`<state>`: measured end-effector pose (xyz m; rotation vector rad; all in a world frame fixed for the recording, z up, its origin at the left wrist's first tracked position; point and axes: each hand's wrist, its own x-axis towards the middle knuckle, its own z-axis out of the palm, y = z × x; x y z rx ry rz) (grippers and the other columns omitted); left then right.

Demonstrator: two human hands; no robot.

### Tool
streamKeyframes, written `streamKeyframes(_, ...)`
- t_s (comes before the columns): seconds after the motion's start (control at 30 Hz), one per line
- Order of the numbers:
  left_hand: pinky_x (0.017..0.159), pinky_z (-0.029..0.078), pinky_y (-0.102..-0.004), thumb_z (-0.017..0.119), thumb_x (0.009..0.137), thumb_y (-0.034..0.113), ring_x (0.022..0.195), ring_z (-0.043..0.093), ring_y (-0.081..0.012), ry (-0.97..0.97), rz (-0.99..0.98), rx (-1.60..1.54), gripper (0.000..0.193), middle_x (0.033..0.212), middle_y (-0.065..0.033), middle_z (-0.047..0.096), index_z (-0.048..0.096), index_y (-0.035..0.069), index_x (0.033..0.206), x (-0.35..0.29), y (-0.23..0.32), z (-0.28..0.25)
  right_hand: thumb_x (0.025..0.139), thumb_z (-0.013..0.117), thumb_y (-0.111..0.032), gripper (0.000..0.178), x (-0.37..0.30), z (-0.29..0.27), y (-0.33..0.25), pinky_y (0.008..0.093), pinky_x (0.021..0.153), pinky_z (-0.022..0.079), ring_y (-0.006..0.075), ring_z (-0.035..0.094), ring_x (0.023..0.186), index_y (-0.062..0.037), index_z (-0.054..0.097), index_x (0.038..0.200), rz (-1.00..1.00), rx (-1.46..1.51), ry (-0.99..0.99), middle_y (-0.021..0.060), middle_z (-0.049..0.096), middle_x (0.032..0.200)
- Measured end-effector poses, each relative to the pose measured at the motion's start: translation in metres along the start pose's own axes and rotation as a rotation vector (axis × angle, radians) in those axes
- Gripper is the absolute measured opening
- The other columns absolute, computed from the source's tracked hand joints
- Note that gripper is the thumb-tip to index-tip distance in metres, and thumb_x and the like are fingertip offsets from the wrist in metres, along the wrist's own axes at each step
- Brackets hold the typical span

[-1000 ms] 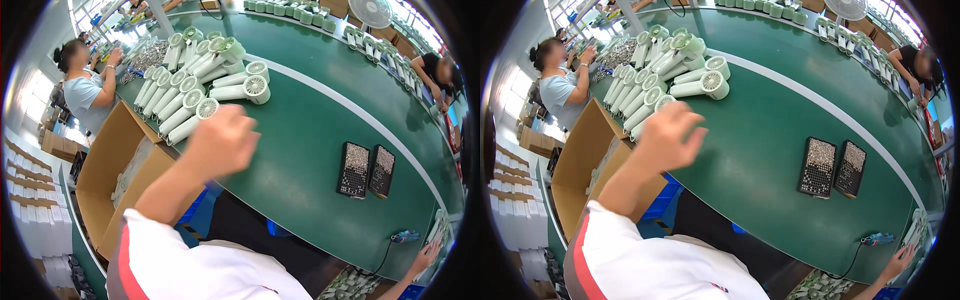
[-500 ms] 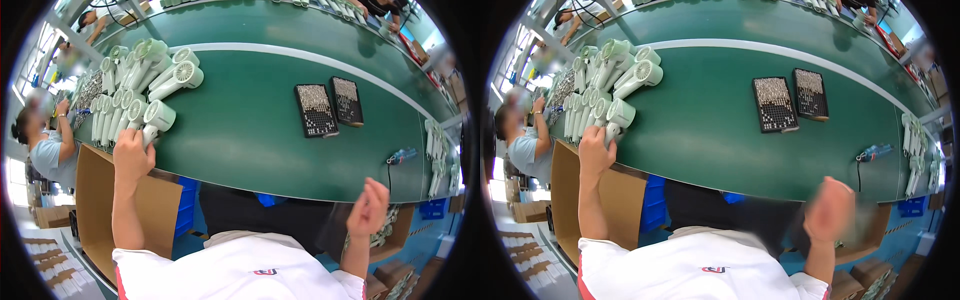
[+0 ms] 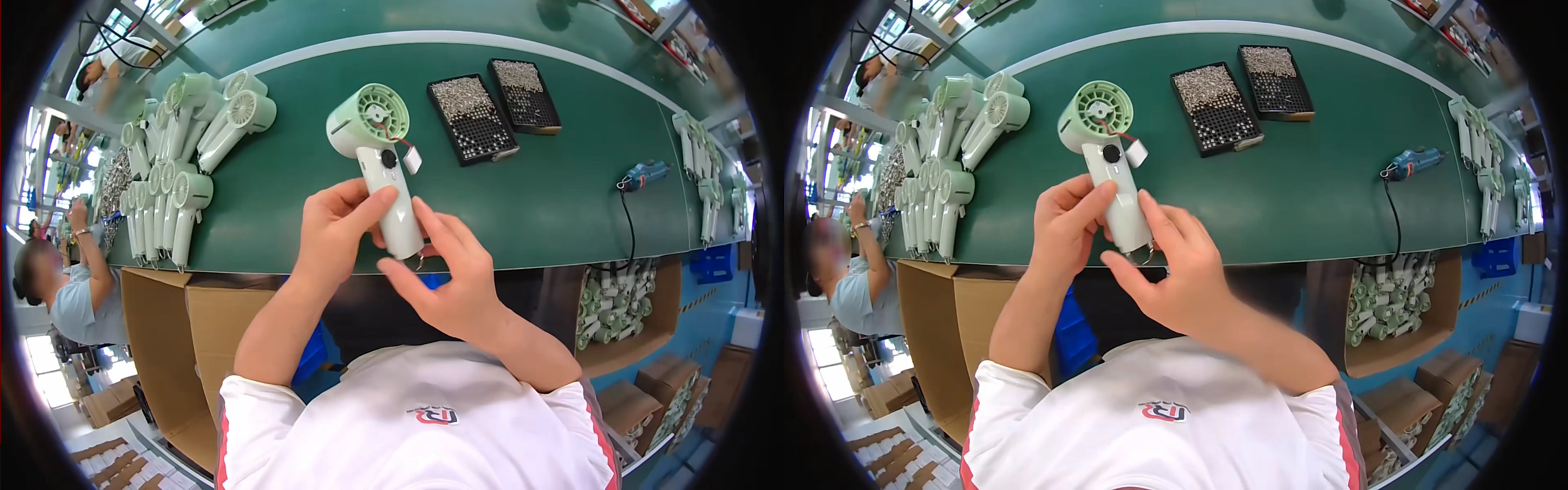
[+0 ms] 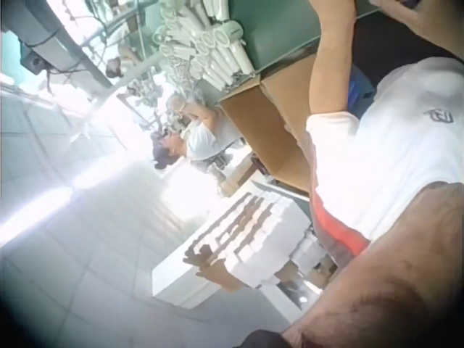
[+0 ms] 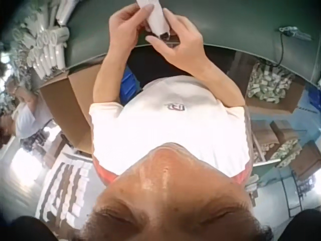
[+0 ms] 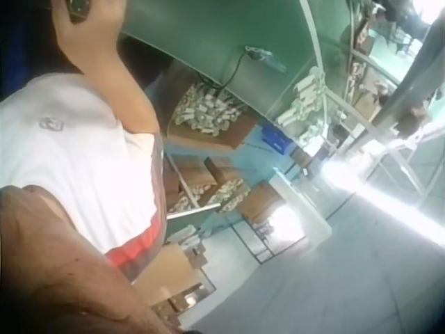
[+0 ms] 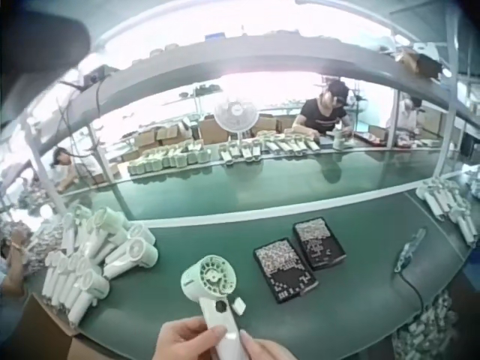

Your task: Assembling components of small portable electric fans using an electric screwdriver.

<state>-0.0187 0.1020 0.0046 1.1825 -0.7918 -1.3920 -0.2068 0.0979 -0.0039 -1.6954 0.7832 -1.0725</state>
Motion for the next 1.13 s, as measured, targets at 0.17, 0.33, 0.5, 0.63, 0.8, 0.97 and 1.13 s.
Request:
streamKeyframes(0.17,0.065,0.053,-0.0234,0.081,0.091,0.023,0.078,0.068,-0.0105,0.162,0.115,0.253,0.039,0.092,-0.0084,0.073,0.068,-0.008,0.112,0.004,-0.003,0.026,0.087,0.077,-0.003,0.058,0.0,0.0,0.014,0.03,0.07,0.057,0.0212,0.069,0.085,0.0114,0.055,0.138,-0.057,-0.288,-0.01,0.0169,0.069,0.104)
streamKeyframes(0.33,0.075,0.055,-0.029,0.076,0.094,0.027,0.087,0.07,-0.0149,-0.11,-0.048,0.111,0.042,0.1,-0.0121,0.073,0.067,-0.008,0.116,0.015,0.011,0.004,0.102,0.063,-0.01,0.042,0.012,-0.014,0.014,0.0293,0.074,0.058,0.0196,0.07,0.088,0.0086,0.055,0.139,0.433,0.553,-0.14,0.0163,0.07,0.114)
streamKeyframes(0.5,0.084,0.056,-0.0346,0.073,0.096,0.023,0.095,0.071,-0.0208,-0.247,-0.151,0.073,0.04,0.107,-0.015,0.073,0.067,-0.009,0.118,0.037,0.013,0.002,0.111,0.05,-0.026,0.046,0.027,-0.043,0.02,0.0267,0.068,0.058,0.016,0.07,0.088,0.0089,0.056,0.14,0.492,0.532,-0.279,0.0177,0.072,0.116)
streamKeyframes(0.63,0.087,0.061,-0.0358,0.069,0.097,0.02,0.1,0.073,-0.0242,-0.122,-0.231,0.168,0.041,0.114,-0.0164,0.072,0.062,-0.008,0.127,0.054,0.016,-0.003,0.11,0.049,-0.021,0.036,0.041,-0.104,0.004,0.0226,0.058,0.054,0.0106,0.068,0.073,0.0031,0.068,0.13,0.335,-0.141,0.117,0.0092,0.076,0.096)
streamKeyframes(0.8,0.083,0.064,-0.0412,0.066,0.099,0.018,0.095,0.075,-0.0307,-0.159,-0.286,0.189,0.039,0.112,-0.0221,0.071,0.061,-0.014,0.12,0.074,0.034,-0.005,0.088,0.061,0.004,0.033,0.042,-0.287,0.023,0.0433,0.078,0.054,0.0333,0.066,0.085,-0.0051,0.074,0.117,-0.05,-1.458,0.354,0.0149,0.069,0.095)
streamKeyframes(0.97,0.084,0.065,-0.0435,0.066,0.099,0.017,0.091,0.076,-0.0324,-0.163,-0.302,0.197,0.039,0.11,-0.0245,0.07,0.059,-0.015,0.119,0.095,0.038,-0.002,0.076,0.063,0.011,0.065,0.04,-0.376,0.053,0.0455,0.109,0.049,0.0407,0.058,0.129,-0.0091,0.06,0.137,0.025,-1.79,-0.088,0.0195,0.066,0.129)
streamKeyframes(1.13,0.08,0.065,-0.044,0.068,0.098,0.018,0.092,0.075,-0.0317,-0.201,-0.315,0.142,0.041,0.112,-0.024,0.07,0.058,-0.014,0.122,0.105,0.031,-0.012,0.075,0.072,0.003,0.061,0.054,-0.417,0.081,0.0464,0.105,0.052,0.041,0.061,0.123,-0.0095,0.062,0.135,-0.064,-1.486,-0.235,0.0214,0.066,0.127)
